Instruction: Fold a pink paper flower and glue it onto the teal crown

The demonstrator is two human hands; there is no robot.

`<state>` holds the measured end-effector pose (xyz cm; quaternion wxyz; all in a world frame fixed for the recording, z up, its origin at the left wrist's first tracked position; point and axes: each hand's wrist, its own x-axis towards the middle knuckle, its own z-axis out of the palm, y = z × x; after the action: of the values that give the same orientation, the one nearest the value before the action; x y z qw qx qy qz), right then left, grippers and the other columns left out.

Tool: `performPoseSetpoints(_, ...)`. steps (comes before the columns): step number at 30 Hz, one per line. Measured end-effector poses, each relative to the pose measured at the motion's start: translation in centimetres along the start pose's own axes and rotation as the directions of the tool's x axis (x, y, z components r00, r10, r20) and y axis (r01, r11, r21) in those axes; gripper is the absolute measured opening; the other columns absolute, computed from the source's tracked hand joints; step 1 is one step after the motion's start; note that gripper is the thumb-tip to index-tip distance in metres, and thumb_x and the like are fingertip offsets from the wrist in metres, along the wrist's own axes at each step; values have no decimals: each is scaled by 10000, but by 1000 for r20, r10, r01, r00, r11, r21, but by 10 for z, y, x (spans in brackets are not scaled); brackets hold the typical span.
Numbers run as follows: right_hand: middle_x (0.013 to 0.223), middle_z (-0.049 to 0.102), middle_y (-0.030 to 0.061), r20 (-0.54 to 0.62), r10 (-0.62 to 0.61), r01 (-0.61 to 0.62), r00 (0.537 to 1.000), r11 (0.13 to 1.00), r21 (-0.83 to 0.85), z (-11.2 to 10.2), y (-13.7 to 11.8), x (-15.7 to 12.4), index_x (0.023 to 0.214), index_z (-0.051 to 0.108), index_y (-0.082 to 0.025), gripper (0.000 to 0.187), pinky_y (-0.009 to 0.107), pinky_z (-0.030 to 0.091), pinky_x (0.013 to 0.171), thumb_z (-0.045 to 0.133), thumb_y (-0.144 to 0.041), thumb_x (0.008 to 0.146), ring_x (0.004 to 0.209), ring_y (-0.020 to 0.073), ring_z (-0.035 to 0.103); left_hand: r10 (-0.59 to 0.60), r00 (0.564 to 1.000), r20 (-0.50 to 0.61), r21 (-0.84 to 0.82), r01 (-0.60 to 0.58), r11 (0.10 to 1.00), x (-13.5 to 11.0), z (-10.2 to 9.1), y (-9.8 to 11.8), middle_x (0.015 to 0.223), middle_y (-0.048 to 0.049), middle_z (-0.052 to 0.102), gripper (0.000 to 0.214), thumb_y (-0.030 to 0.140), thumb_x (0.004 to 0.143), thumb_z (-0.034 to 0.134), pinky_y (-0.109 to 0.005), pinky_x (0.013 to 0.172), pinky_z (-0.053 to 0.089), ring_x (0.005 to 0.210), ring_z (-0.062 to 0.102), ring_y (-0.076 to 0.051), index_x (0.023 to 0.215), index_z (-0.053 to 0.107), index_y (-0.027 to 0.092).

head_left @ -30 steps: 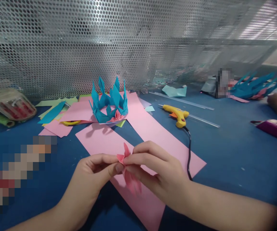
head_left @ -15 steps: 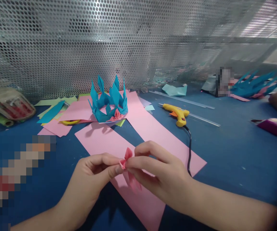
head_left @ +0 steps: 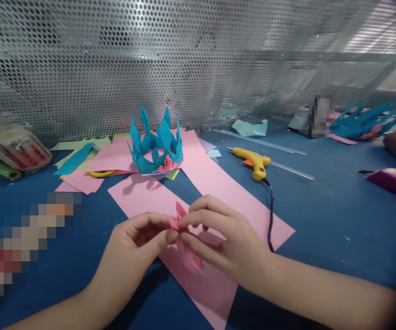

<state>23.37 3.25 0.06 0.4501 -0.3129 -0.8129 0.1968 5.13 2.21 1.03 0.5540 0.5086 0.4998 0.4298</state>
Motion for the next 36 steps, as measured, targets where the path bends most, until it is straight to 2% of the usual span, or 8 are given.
performPoseSetpoints(5, 948, 528, 51, 113, 6, -6, 994, 1000, 3, -6, 12, 4, 918, 656, -205, 117, 283, 563, 742, 576, -122, 899, 857, 140, 599, 60, 997, 51, 48, -62, 997, 4, -3, 1, 816, 8, 766, 81, 246, 755, 728, -223, 706, 567, 738, 711, -167, 815, 777, 271)
performPoseSetpoints(9, 920, 512, 52, 156, -66, 72, 986, 997, -30, -9, 12, 6, 900, 654, -186, 172, 244, 546, 669, 501, -121, 942, 798, 122, 580, 106, 991, 84, 112, -115, 987, 6, -7, 3, 833, 11, 774, 166, 140, 744, 695, -208, 746, 551, 777, 711, -168, 758, 787, 277)
performPoseSetpoints(13, 877, 534, 48, 194, -135, 144, 972, 989, -33, -9, 7, 5, 952, 669, -180, 198, 219, 535, 662, 479, -124, 961, 769, 113, 584, 113, 990, 88, 123, -124, 985, 6, -9, 6, 747, 22, 763, 231, 83, 738, 654, -189, 686, 541, 736, 703, -157, 695, 777, 273)
performPoseSetpoints(19, 850, 604, 54, 148, -250, 274, 957, 945, -175, -9, 7, 3, 957, 641, -186, 114, 227, 526, 660, 527, -197, 952, 759, 125, 611, 57, 996, 71, 39, -60, 997, 5, -7, 5, 725, 3, 747, 38, 202, 702, 766, -206, 639, 569, 672, 698, -155, 694, 738, 227)
performPoseSetpoints(22, 867, 621, 70, 169, -272, 306, 947, 923, -234, -9, 9, 2, 946, 634, -176, 106, 262, 523, 664, 568, -254, 917, 774, 150, 615, 37, 997, 62, 10, -38, 999, 5, -6, 3, 733, -3, 742, 68, 237, 701, 785, -194, 639, 568, 690, 700, -152, 720, 725, 212)
performPoseSetpoints(29, 855, 644, 64, 194, -230, 271, 954, 935, -228, -5, 11, 2, 899, 644, -167, 130, 252, 505, 640, 546, -230, 956, 725, 132, 602, -67, 995, 74, -32, 69, 997, 4, -6, 2, 778, 21, 749, 127, 242, 686, 821, -157, 710, 538, 773, 700, -129, 737, 707, 222)
performPoseSetpoints(32, 847, 640, 62, 177, -207, 235, 962, 959, -159, -5, 10, 2, 898, 646, -161, 121, 246, 515, 655, 550, -211, 952, 744, 135, 607, -148, 985, 84, -65, 153, 986, 3, -7, 1, 768, 30, 743, 136, 271, 727, 800, -152, 691, 513, 748, 682, -108, 783, 685, 224)
performPoseSetpoints(36, 860, 623, 61, 191, -165, 190, 968, 975, -118, -6, 11, 3, 878, 646, -163, 122, 225, 523, 674, 543, -173, 943, 757, 127, 607, -212, 971, 112, -88, 222, 971, 2, -7, 0, 741, 26, 727, 147, 264, 770, 760, -162, 696, 484, 738, 654, -97, 729, 634, 201)
